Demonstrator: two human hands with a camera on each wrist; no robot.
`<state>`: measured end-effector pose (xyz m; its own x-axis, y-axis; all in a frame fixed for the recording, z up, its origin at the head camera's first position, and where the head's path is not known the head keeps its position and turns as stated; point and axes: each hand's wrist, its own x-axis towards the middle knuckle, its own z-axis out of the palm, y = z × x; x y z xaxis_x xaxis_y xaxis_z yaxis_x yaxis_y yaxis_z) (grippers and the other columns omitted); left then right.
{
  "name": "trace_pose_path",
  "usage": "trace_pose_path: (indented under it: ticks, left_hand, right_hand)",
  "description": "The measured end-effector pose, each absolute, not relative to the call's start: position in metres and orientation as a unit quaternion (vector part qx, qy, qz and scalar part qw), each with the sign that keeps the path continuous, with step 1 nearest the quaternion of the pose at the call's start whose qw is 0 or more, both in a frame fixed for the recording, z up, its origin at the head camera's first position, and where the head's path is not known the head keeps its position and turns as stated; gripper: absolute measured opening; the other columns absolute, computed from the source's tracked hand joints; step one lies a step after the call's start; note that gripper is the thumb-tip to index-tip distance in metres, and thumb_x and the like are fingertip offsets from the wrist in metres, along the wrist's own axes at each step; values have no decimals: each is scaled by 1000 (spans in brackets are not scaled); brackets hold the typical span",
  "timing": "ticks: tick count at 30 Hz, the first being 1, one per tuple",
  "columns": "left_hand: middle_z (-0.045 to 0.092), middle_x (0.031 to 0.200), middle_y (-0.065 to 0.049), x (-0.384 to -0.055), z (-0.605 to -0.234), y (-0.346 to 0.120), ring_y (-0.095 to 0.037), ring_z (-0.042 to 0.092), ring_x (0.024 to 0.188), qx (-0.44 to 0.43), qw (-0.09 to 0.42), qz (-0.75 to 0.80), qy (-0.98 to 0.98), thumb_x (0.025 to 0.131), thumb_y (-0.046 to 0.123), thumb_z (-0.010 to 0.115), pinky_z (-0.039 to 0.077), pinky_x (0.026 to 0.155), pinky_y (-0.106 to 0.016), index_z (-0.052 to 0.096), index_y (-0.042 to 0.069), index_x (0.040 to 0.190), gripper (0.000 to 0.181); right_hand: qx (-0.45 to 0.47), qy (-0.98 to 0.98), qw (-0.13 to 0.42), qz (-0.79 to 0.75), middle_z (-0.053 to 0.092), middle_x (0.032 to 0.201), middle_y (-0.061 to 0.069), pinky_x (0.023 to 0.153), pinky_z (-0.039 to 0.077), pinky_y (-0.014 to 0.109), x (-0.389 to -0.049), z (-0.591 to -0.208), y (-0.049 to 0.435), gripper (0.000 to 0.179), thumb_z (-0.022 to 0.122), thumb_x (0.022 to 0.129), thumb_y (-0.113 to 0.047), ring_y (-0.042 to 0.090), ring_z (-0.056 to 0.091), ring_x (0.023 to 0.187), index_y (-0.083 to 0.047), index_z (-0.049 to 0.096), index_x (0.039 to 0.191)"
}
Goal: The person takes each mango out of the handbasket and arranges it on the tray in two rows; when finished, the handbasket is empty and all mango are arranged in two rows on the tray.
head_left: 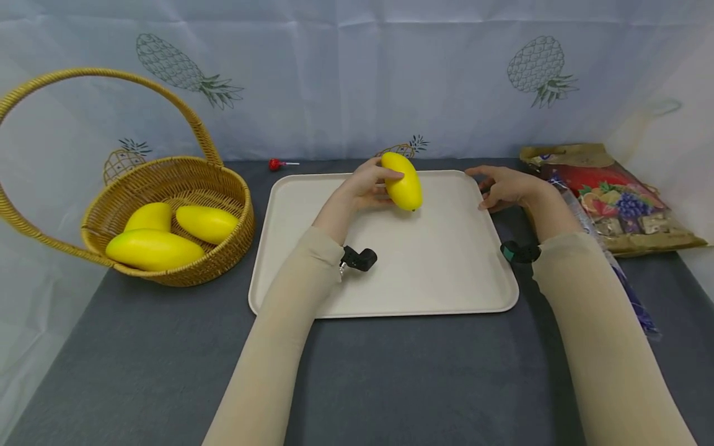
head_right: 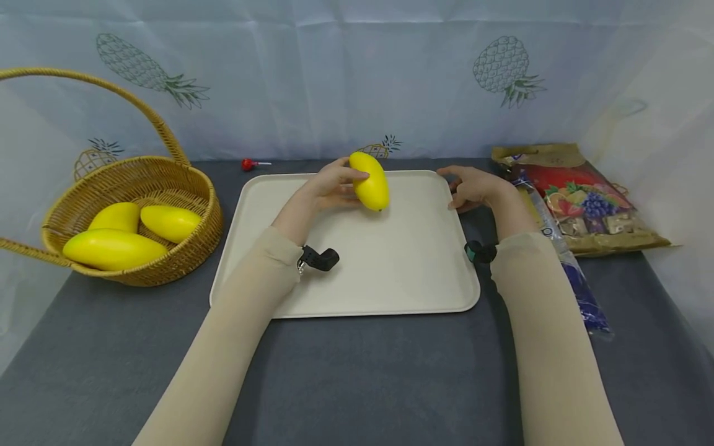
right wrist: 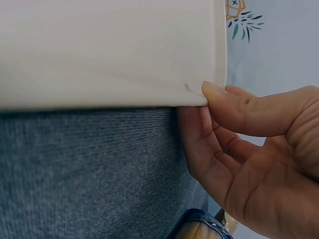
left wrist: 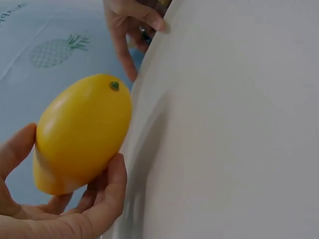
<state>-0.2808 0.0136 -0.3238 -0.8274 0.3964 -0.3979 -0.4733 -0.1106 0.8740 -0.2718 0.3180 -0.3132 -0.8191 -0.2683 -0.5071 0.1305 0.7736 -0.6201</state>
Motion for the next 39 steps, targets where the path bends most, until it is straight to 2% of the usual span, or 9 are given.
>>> trace_pose_path:
  ticks: [5,10,17,25,32,39]
  left_hand:
    - [56,132,-14,-284,-327,33,-34,61,123,-50,304,734,606,89,8,68,52,104,-49,48,9,135,49]
    - [58,136,-17,-277,-322,45,-34,61,126,-54,311,718,620,90,9,68,52,105,-48,49,2,136,50]
    - [54,143,-17,-276,-322,52,-32,58,131,-60,310,709,630,90,11,69,50,109,-46,45,0,140,57]
    - [49,145,-16,-272,-320,53,-28,58,126,-90,275,688,666,93,21,68,54,103,-40,42,2,143,60]
    - [48,146,-18,-271,-320,47,-30,56,129,-96,266,686,670,95,22,66,56,101,-40,43,2,143,57]
    - [49,144,-14,-271,-318,43,-24,57,121,-107,273,677,675,95,24,66,56,101,-35,39,5,147,61]
  right_hand:
    - [-39,893,299,-335,27,147,32,91,60,39,-270,-312,318,94,67,88,3,32,51,110,-15,10,160]
    - [-48,892,296,-337,31,144,32,90,60,38,-269,-312,319,93,68,88,2,29,54,104,-13,10,160]
    - [-52,891,300,-336,31,145,32,90,61,36,-270,-312,321,94,68,89,1,28,54,104,-14,9,160]
    - [-53,890,298,-341,33,142,30,90,61,37,-269,-314,320,93,67,89,1,25,55,102,-13,9,160]
    - [-51,891,297,-339,33,144,31,93,60,39,-269,-314,320,93,67,90,0,28,55,107,-14,8,160]
    - [-51,890,295,-344,33,144,31,92,60,40,-268,-315,320,93,67,90,1,28,56,107,-14,8,160]
